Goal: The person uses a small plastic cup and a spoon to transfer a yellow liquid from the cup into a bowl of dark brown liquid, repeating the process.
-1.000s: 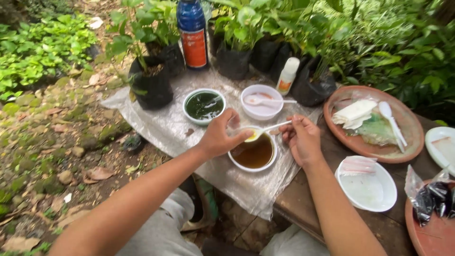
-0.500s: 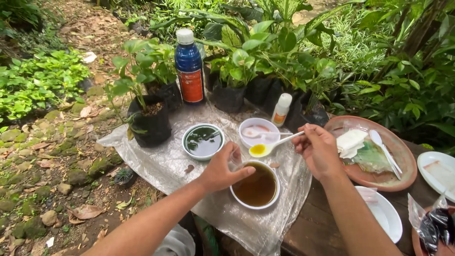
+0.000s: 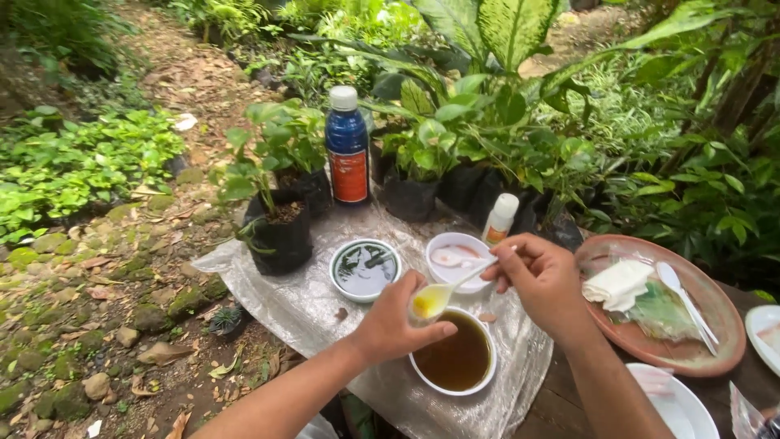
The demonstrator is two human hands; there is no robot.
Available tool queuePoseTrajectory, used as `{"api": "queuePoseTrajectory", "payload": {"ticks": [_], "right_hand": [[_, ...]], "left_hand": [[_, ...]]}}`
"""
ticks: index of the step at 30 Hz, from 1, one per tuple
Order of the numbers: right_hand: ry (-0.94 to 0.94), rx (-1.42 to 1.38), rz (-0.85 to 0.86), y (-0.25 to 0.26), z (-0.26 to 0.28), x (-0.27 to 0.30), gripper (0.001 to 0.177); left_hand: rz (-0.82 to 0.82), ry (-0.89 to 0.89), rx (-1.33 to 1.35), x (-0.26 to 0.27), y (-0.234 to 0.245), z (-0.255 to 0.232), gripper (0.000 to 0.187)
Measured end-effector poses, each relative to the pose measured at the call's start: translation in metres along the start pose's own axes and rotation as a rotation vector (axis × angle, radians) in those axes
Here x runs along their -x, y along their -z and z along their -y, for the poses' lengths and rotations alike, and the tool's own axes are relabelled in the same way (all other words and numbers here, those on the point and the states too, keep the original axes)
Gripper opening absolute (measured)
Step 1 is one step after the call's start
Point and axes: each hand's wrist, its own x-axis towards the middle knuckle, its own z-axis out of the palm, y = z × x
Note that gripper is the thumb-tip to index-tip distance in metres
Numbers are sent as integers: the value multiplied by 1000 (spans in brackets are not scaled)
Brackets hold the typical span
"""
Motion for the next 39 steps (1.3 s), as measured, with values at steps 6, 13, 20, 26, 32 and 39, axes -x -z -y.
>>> {"api": "queuePoseTrajectory", "payload": {"ticks": [6, 13, 20, 26, 32, 39], "right_hand": [[121, 412, 261, -6, 29, 19, 20], [-151, 729, 474, -9, 38, 27, 10], [-187, 1179, 629, -8, 29, 32, 22], [-492, 1201, 565, 11, 90, 22, 23], [-470, 1205, 495, 47, 69, 15, 27], [-541, 1257, 621, 53, 67, 10, 21]], "left_hand": [[28, -105, -62, -1, 4, -4, 59], [28, -243, -301, -5, 5, -3, 56], [85, -233, -471, -11, 0, -1, 58], [102, -139, -437, -13, 2, 4, 53], [137, -103, -216, -16, 16, -4, 39], [125, -100, -202, -14, 39, -7, 48]]}}
